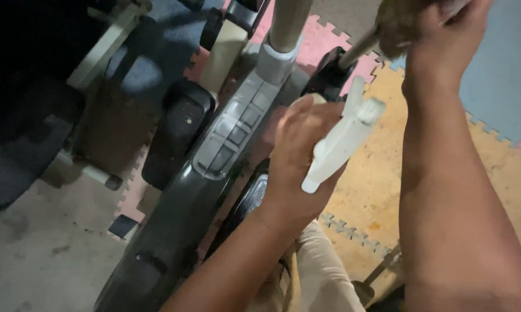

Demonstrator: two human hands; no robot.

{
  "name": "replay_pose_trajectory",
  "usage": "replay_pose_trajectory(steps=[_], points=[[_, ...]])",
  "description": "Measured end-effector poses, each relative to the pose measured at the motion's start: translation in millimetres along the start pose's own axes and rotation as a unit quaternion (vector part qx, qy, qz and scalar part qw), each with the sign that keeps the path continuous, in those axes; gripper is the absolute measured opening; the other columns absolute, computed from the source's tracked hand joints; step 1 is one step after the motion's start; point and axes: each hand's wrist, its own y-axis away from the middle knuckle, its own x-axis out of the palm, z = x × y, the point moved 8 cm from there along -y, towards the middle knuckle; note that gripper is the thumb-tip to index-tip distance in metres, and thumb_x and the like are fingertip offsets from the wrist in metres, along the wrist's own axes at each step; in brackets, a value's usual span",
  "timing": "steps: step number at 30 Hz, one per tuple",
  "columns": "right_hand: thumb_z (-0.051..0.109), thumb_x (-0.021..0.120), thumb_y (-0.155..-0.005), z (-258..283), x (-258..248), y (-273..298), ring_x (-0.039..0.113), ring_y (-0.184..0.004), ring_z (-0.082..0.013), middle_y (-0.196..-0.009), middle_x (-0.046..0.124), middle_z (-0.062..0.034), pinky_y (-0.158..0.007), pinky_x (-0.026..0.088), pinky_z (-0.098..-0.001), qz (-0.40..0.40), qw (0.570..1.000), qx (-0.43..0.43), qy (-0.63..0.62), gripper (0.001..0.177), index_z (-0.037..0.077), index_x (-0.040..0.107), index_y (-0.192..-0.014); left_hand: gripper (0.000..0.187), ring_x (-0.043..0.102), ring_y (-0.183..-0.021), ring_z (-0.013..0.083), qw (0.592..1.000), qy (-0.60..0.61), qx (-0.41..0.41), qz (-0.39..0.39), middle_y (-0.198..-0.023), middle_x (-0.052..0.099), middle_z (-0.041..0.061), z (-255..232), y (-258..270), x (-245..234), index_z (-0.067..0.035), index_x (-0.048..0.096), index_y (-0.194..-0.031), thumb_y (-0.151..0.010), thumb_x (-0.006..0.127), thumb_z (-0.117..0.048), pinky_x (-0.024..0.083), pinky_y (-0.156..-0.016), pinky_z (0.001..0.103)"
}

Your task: Cleaning and wiping down an elliptical machine with a spray bottle and cloth.

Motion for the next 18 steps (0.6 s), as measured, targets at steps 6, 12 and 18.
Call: replay_pose_trajectory(steps=[6,12,18], points=[[0.008,0.071,-0.106,-48,47,32,0.058,-0.090,-0.0112,-0.099,0.059,0.0000,-0.082,0.054,-0.0296,0.048,0.977,0.133,-0.157,0.026,0.006,0.046,-0.114,0.039,0.058,-0.130,0.0260,0.994,0.018,-0.107,0.026,-0.126,0.066,0.004,79,22,18,-0.010,0.058,-0.132,-0.096,0.071,-0.006,0.032,-0.129,0.043],[0.009,0.076,-0.106,-152,69,63,0.061,-0.076,-0.0138,-0.091,0.059,-0.0020,-0.071,0.057,-0.0318,0.035,0.969,0.081,-0.230,0.037,0.011,0.042,-0.120,0.037,0.057,-0.137,0.0259,0.992,0.024,-0.124,-0.009,-0.135,0.064,0.005,132,49,26,-0.011,0.055,-0.137,-0.103,0.070,-0.009,0.031,-0.130,0.043],[-0.003,0.062,-0.100,-279,82,118,0.056,-0.127,-0.0226,-0.140,0.058,-0.0134,-0.118,0.049,-0.0352,-0.018,0.983,0.153,-0.096,0.062,0.006,0.031,-0.153,0.031,0.062,-0.132,0.0254,0.988,-0.013,-0.149,-0.026,-0.129,0.065,0.006,159,67,19,-0.010,0.059,-0.132,-0.103,0.070,-0.009,0.035,-0.129,0.047]])
